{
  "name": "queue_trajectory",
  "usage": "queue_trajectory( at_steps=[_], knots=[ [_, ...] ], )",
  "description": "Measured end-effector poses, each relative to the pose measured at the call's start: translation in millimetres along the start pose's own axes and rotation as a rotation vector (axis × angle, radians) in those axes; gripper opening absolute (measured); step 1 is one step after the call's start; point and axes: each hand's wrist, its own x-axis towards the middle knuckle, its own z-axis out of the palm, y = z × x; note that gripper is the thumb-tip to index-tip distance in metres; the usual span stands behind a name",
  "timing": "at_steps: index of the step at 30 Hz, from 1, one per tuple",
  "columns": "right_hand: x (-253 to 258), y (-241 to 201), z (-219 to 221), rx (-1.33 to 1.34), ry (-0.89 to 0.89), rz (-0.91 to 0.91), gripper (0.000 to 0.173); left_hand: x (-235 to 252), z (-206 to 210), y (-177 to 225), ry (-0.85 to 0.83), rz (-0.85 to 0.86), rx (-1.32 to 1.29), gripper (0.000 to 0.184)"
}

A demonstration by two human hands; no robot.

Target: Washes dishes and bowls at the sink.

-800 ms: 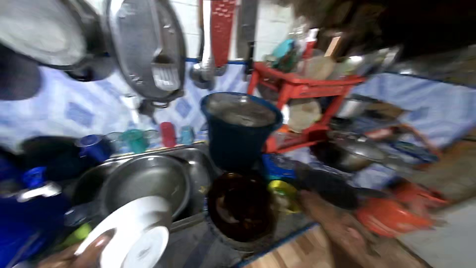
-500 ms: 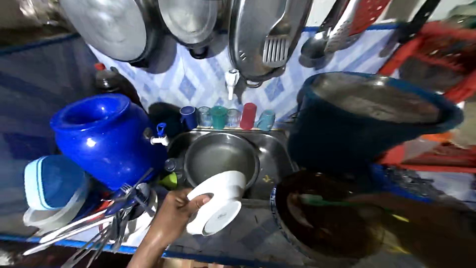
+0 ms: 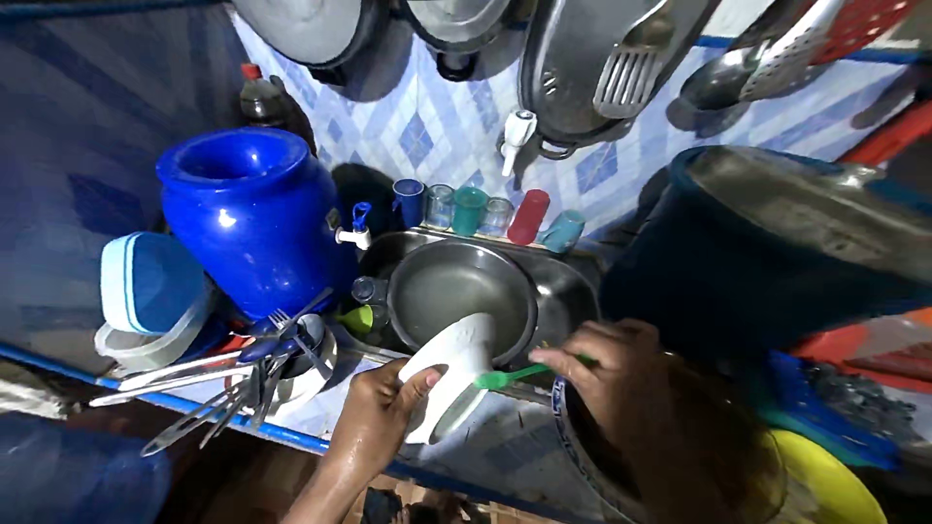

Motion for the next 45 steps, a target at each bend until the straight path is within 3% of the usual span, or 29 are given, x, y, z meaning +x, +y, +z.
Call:
queue_trajectory(
  at_steps=[2, 6, 8, 13, 17, 22, 27, 31, 36, 40, 45],
  knots=[
    [5, 1, 15, -0.092, 0.077, -0.021, 0.057, 1, 1, 1, -0.007, -0.008, 0.024, 0.021],
    [6, -23, 57, -0.096, 0.187, -0.139, 0.044, 8, 4, 2, 0.027, 0.005, 0.031, 0.021],
    [10, -26, 64, -0.059, 0.176, -0.235, 0.043, 8, 5, 1, 0.037, -0.001, 0.04, 0.021],
    [28, 6, 64, -0.053, 0.164, -0.144, 0.041, 11, 2, -5, 0.088, -0.014, 0.037, 0.018],
    [23, -22, 73, 0.053, 0.072, -0.347, 0.033, 9, 5, -6, 0.087, 0.045, 0.047, 0.019],
    [34, 5, 70, -0.02, 0.123, -0.159, 0.042, 7, -1, -11, 0.104, 0.029, 0.021, 0.016],
    [28, -19, 72, 0.053, 0.061, -0.274, 0.035, 3, 1, -9, 0.087, 0.059, 0.018, 0.015],
    [34, 11, 66, -0.001, 0.056, -0.08, 0.038, 2, -3, -13, 0.093, 0.049, 0.007, 0.012],
    [29, -15, 78, 0.09, 0.015, -0.195, 0.039, 0, -3, -16, 0.085, 0.085, -0.017, 0.011],
    [25, 13, 74, 0.069, -0.024, 0.015, 0.046, -2, -5, -22, 0.115, 0.107, -0.086, 0.009],
    [15, -18, 87, 0.153, 0.012, -0.015, 0.044, -5, -7, -29, 0.131, 0.133, -0.141, 0.008]
  ],
)
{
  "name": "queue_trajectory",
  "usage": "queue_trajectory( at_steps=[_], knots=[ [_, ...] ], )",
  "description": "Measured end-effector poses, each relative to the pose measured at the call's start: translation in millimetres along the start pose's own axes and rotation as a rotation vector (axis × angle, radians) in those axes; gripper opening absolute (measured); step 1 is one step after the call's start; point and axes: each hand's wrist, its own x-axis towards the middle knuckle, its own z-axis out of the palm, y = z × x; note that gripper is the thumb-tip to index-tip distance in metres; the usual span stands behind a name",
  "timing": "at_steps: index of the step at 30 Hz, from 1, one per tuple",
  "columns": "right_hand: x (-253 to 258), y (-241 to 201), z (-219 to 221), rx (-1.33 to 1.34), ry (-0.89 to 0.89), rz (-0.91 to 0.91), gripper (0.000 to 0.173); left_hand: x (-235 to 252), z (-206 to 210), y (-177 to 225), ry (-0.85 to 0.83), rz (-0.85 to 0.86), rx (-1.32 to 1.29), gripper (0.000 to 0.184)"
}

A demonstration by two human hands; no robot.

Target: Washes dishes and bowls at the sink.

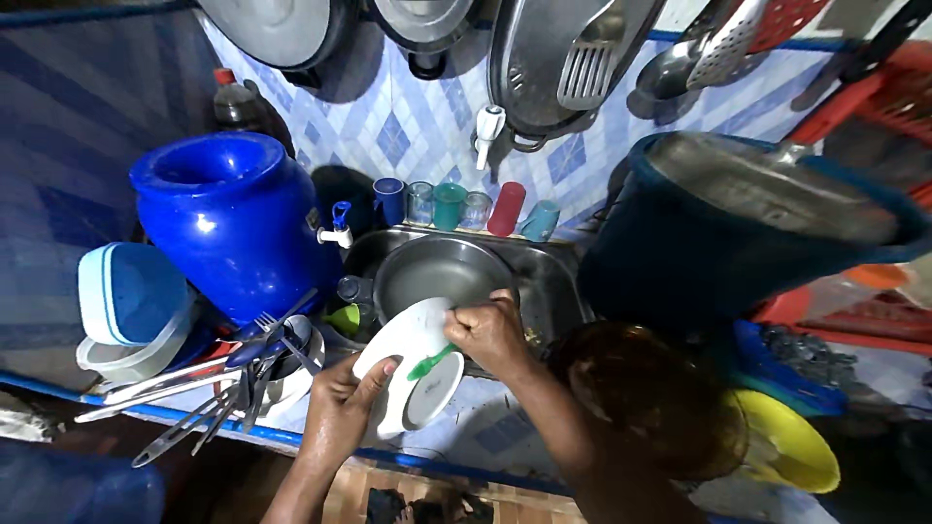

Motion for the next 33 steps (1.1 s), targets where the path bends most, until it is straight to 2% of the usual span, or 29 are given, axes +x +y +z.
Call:
queue_trajectory(
  at_steps=[5, 9, 11, 15, 16, 20, 22, 25, 27, 29, 31, 33],
  knots=[
    [-17, 30, -5, 0.06, -0.113, 0.321, 0.044, -5, -7, -7, 0.044, 0.018, -0.038, 0.009],
    [-11, -5, 4, 0.091, -0.069, 0.219, 0.045, -10, -10, -12, 0.06, 0.025, -0.055, 0.008],
    [-16, 0, 7, 0.082, -0.059, 0.217, 0.045, -11, -12, -12, 0.064, 0.017, -0.068, 0.008],
    [-29, 28, -3, 0.016, -0.212, 0.439, 0.043, -13, -15, -16, 0.1, 0.005, -0.116, 0.008],
    [-26, 24, -3, 0.018, -0.205, 0.435, 0.043, -12, -16, -17, 0.108, 0.004, -0.121, 0.008],
    [-17, -5, 10, 0.104, -0.112, 0.236, 0.043, -15, -14, -16, 0.106, -0.006, -0.124, 0.009],
    [-20, 5, 8, 0.115, -0.161, 0.264, 0.042, -13, -14, -18, 0.11, 0.017, -0.137, 0.009],
    [-29, 34, -9, 0.061, -0.307, 0.52, 0.04, -15, -17, -27, 0.14, 0.043, -0.169, 0.009],
    [-32, 46, -7, 0.166, -0.24, 0.711, 0.042, -17, -21, -34, 0.156, 0.07, -0.194, 0.009],
    [-30, 36, 4, 0.409, -0.173, 0.891, 0.046, -22, -22, -39, 0.156, 0.108, -0.224, 0.011],
    [-28, 14, 19, 0.587, -0.223, 1.056, 0.062, -26, -21, -45, 0.153, 0.133, -0.261, 0.012],
    [-19, -5, 25, 0.698, -0.309, 1.177, 0.069, -27, -19, -50, 0.164, 0.142, -0.291, 0.013]
  ],
)
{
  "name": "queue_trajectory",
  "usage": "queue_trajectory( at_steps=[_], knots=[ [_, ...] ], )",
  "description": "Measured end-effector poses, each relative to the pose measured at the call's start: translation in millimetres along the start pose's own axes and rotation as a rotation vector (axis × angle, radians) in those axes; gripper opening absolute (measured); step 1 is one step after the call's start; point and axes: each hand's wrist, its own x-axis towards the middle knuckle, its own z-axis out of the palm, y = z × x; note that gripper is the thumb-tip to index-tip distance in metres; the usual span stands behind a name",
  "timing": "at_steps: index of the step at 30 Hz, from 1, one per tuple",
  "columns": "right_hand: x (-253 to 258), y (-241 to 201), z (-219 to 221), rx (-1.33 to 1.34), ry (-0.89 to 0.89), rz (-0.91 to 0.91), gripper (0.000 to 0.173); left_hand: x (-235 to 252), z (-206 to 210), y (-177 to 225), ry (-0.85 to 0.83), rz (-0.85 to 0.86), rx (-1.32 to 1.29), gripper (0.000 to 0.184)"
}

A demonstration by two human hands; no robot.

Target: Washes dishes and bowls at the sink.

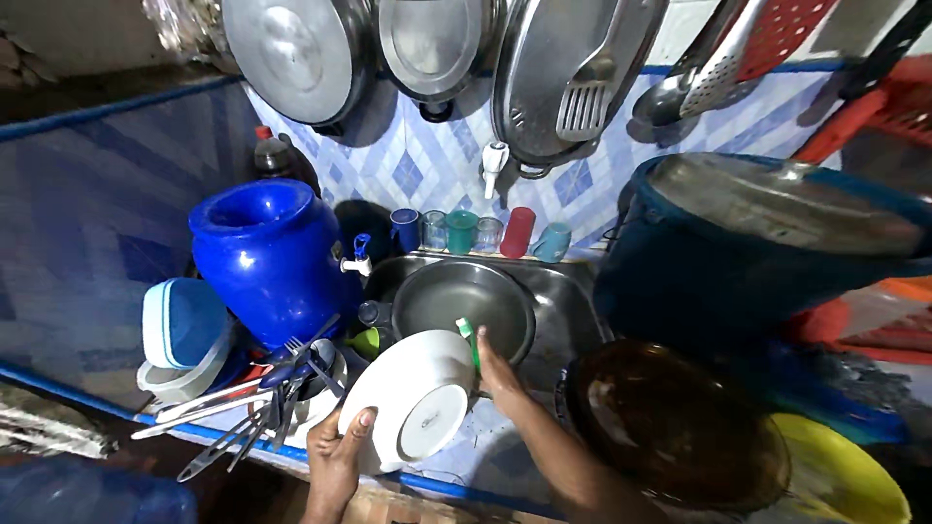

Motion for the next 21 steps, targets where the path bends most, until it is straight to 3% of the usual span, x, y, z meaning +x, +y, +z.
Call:
queue_trajectory(
  at_steps=[3, 6, 8, 10, 12, 15, 17, 19, 21],
  knots=[
    [7, -9, 11, -0.122, 0.044, -0.06, 0.068, -5, 1, -3, 0.008, -0.027, -0.038, 0.008],
    [7, -32, 10, -0.401, 0.131, -0.266, 0.072, -8, 9, 5, -0.052, -0.1, -0.036, 0.006],
    [1, -47, 13, -0.502, 0.151, -0.569, 0.066, -3, 19, 17, -0.104, -0.115, 0.034, 0.007],
    [3, -52, 20, -0.527, 0.167, -0.994, 0.057, 6, 27, 31, -0.137, -0.128, 0.108, 0.004],
    [0, -62, 18, -0.503, 0.091, -1.217, 0.038, 10, 29, 37, -0.152, -0.128, 0.161, 0.003],
    [6, -70, -15, -0.576, 0.131, -1.194, 0.029, 6, 28, 37, -0.132, -0.118, 0.178, 0.005],
    [20, -58, -36, -0.657, 0.229, -1.152, 0.043, 2, 29, 38, -0.106, -0.112, 0.208, 0.008],
    [12, -46, -28, -0.669, 0.29, -1.237, 0.051, 2, 36, 41, -0.075, -0.108, 0.245, 0.012],
    [-6, -36, -5, -0.625, 0.298, -1.409, 0.043, 3, 42, 43, -0.057, -0.104, 0.284, 0.014]
  ],
)
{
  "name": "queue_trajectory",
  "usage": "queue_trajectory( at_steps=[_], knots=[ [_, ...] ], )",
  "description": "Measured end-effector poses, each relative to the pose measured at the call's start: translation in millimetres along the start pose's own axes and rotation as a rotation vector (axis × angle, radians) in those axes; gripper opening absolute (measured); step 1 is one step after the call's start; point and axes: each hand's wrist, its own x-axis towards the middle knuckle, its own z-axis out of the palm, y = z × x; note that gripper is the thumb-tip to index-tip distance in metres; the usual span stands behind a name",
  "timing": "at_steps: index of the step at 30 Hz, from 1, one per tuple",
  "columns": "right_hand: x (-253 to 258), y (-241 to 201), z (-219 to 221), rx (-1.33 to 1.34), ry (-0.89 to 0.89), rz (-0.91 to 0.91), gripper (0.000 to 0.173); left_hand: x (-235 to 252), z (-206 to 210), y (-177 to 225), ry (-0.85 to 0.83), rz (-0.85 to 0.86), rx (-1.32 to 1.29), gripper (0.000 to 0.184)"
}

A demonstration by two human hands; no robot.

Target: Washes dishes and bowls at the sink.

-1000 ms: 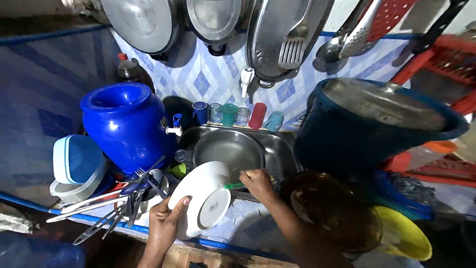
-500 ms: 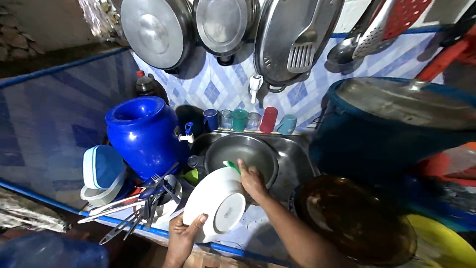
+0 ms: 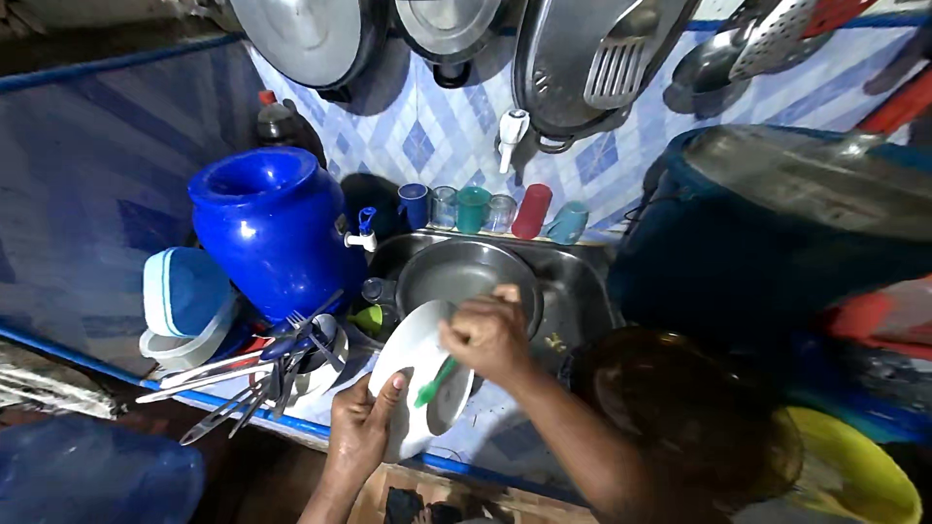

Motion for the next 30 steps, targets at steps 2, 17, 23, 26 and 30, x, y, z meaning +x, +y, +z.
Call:
queue_trajectory(
  at_steps=[2, 17, 23, 26, 30],
  knots=[
    [-1, -2, 5, -0.002, 0.058, -0.069, 0.034, 2, 1, 1, -0.005, 0.008, 0.021, 0.013],
    [14, 15, -5, -0.021, -0.074, -0.014, 0.031, 2, -2, -2, -0.03, 0.043, 0.028, 0.011],
    [23, 31, -8, -0.034, -0.139, 0.021, 0.03, 0, -1, -3, -0.031, 0.046, 0.012, 0.011],
    [20, 9, -4, -0.008, -0.122, -0.019, 0.029, 1, -2, -4, -0.019, 0.049, 0.011, 0.01],
    [17, 10, -3, 0.059, -0.176, 0.007, 0.029, -1, -3, -6, -0.017, 0.058, 0.019, 0.01]
  ],
)
